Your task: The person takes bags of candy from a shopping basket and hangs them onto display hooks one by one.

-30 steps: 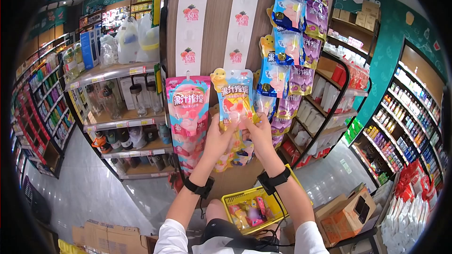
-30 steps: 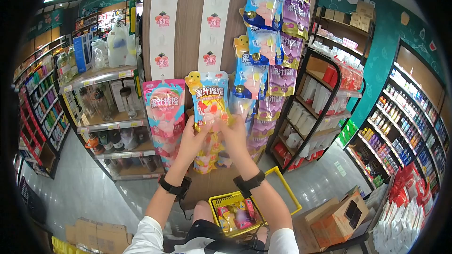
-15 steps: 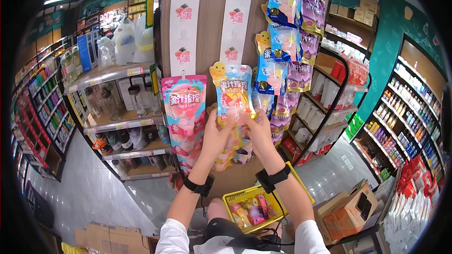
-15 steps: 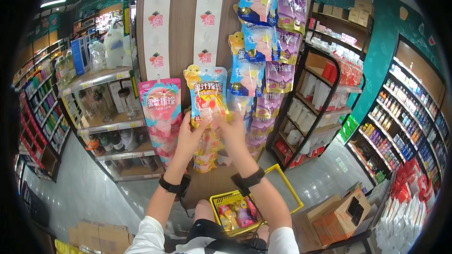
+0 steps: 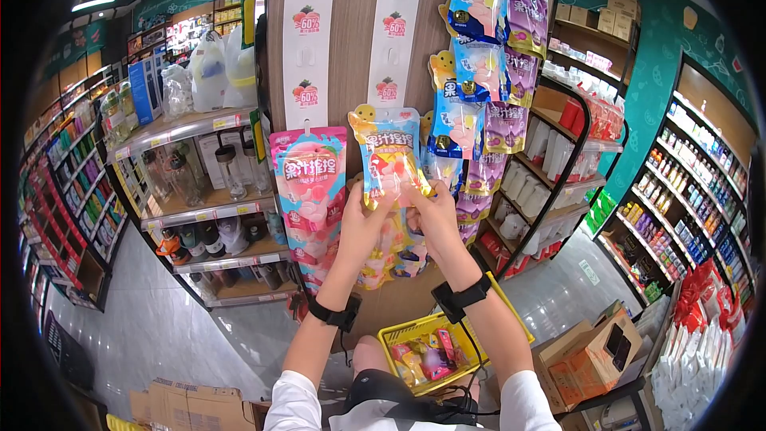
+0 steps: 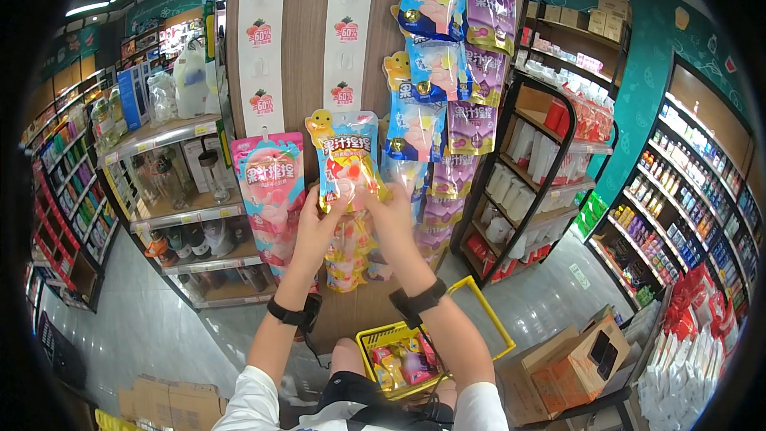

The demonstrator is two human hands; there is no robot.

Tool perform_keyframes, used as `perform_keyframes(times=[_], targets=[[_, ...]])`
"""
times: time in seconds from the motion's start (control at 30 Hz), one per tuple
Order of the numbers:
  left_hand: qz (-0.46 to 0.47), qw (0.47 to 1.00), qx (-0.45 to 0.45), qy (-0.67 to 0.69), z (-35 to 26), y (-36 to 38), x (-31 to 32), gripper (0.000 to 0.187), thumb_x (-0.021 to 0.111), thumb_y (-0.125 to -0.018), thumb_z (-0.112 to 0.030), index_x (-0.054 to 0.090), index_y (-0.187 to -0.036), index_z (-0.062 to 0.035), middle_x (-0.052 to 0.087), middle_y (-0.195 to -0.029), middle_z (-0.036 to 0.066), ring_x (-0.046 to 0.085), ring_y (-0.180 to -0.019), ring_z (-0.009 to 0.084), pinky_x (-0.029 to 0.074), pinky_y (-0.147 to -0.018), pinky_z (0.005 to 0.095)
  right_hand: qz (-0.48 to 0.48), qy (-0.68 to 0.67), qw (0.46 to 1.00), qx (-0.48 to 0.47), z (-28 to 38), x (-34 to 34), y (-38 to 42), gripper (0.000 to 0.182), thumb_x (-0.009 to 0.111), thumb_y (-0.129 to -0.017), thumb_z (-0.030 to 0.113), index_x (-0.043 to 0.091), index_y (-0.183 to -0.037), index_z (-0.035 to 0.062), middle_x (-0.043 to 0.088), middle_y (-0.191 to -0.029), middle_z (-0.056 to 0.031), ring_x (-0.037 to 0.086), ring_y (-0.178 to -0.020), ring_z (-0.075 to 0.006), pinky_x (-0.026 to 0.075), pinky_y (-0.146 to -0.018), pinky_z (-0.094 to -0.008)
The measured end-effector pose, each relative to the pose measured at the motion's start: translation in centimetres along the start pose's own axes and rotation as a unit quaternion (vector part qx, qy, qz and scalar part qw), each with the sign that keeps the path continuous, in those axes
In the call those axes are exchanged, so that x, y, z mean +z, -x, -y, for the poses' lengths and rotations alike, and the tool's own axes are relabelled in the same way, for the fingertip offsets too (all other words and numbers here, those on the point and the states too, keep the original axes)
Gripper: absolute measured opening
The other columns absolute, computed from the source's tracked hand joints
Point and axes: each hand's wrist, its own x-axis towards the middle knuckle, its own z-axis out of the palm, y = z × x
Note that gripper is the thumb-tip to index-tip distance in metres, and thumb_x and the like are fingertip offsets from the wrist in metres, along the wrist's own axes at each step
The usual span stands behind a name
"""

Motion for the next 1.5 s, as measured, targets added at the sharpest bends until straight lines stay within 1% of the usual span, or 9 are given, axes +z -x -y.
perform_keyframes(times=[0.27, 0.37, 0.47, 0.73, 1.03, 1.23, 1.27, 1.37, 1.5], targets=[[0.000, 1.000, 0.003, 0.009, -0.3, -0.1, -0.1, 0.033, 0.059, -0.092, -0.016, 0.048, -0.119, -0.0002, 0.057, -0.112, 0.006, 0.058, -0.098, 0.0121, 0.054, -0.078, 0.0286, -0.001, -0.003, 1.000, 0.002, 0.3, 0.2, 0.1, 0.039, 0.070, -0.083, 0.017, 0.042, -0.106, 0.0014, 0.055, -0.068, -0.0021, 0.047, -0.049, -0.0064, 0.033, -0.043, -0.0214], [-0.009, 0.998, 0.043, 0.041, 0.1, -0.3, 0.1, 0.038, 0.064, -0.089, -0.017, 0.048, -0.118, 0.0012, 0.060, -0.107, 0.008, 0.062, -0.090, 0.0130, 0.053, -0.070, 0.0255, -0.003, -0.002, 1.000, 0.004, 0.3, 0.2, 0.1, 0.038, 0.070, -0.083, 0.016, 0.042, -0.105, 0.0020, 0.056, -0.069, -0.0020, 0.047, -0.049, -0.0063, 0.033, -0.043, -0.0209], [0.000, 0.999, 0.031, 0.031, 0.1, -0.2, 0.0, 0.039, 0.064, -0.089, -0.017, 0.047, -0.118, 0.0019, 0.059, -0.110, 0.008, 0.060, -0.095, 0.0136, 0.054, -0.078, 0.0286, -0.004, 0.004, 1.000, 0.007, 0.1, 0.1, 0.0, 0.038, 0.070, -0.083, 0.016, 0.042, -0.105, 0.0025, 0.056, -0.069, -0.0020, 0.047, -0.049, -0.0063, 0.033, -0.043, -0.0206], [0.001, 1.000, 0.017, -0.006, 1.3, 0.0, -0.6, 0.036, 0.063, -0.090, -0.017, 0.049, -0.120, -0.0008, 0.059, -0.111, 0.006, 0.058, -0.096, 0.0116, 0.053, -0.079, 0.0281, 0.000, 0.034, 0.999, 0.015, 0.2, -0.1, 0.6, 0.038, 0.069, -0.084, 0.017, 0.043, -0.107, 0.0020, 0.056, -0.071, -0.0023, 0.049, -0.051, -0.0071, 0.034, -0.043, -0.0215], [-0.020, 0.997, 0.066, -0.026, 0.1, -2.3, -1.1, 0.033, 0.064, -0.089, -0.019, 0.053, -0.113, 0.0007, 0.063, -0.100, 0.006, 0.059, -0.089, 0.0098, 0.049, -0.077, 0.0262, 0.076, 0.030, 0.996, -0.022, -1.7, -1.3, 0.2, 0.035, 0.068, -0.084, 0.012, 0.048, -0.109, 0.0001, 0.062, -0.090, -0.0059, 0.059, -0.075, -0.0096, 0.046, -0.066, -0.0246], [-0.013, 0.995, 0.083, -0.061, -1.5, -4.8, -0.6, 0.028, 0.065, -0.088, -0.020, 0.057, -0.105, 0.0017, 0.064, -0.096, 0.006, 0.060, -0.084, 0.0095, 0.049, -0.073, 0.0256, 0.088, 0.298, 0.931, -0.192, 0.1, -1.0, -2.0, 0.034, 0.068, -0.083, 0.013, 0.051, -0.108, -0.0018, 0.062, -0.094, -0.0072, 0.058, -0.084, -0.0109, 0.047, -0.073, -0.0261], [-0.006, 0.995, 0.080, -0.056, -1.5, -5.0, -0.7, 0.028, 0.065, -0.088, -0.020, 0.057, -0.104, 0.0016, 0.065, -0.096, 0.006, 0.060, -0.084, 0.0095, 0.049, -0.073, 0.0254, 0.057, 0.296, 0.918, -0.259, 0.5, -0.3, -2.6, 0.031, 0.067, -0.085, 0.016, 0.053, -0.106, -0.0022, 0.062, -0.094, -0.0066, 0.058, -0.081, -0.0094, 0.047, -0.070, -0.0244], [0.002, 0.994, 0.091, -0.062, -1.0, -5.8, -0.9, 0.025, 0.064, -0.089, -0.013, 0.056, -0.109, -0.0007, 0.065, -0.098, 0.004, 0.060, -0.084, 0.0060, 0.048, -0.071, 0.0215, 0.033, 0.157, 0.977, -0.137, 2.6, 1.4, -3.6, 0.025, 0.065, -0.087, 0.017, 0.056, -0.101, -0.0020, 0.063, -0.091, -0.0052, 0.057, -0.078, -0.0078, 0.045, -0.067, -0.0224], [-0.030, 0.993, 0.100, -0.056, -0.9, -7.0, -0.5, 0.027, 0.069, -0.084, -0.019, 0.060, -0.100, 0.0007, 0.065, -0.090, 0.004, 0.060, -0.080, 0.0088, 0.048, -0.070, 0.0251, -0.019, 0.004, 0.994, -0.104, 2.2, 2.7, -4.9, 0.018, 0.063, -0.090, 0.018, 0.059, -0.093, 0.0002, 0.063, -0.086, -0.0023, 0.057, -0.073, -0.0061, 0.044, -0.063, -0.0211]])
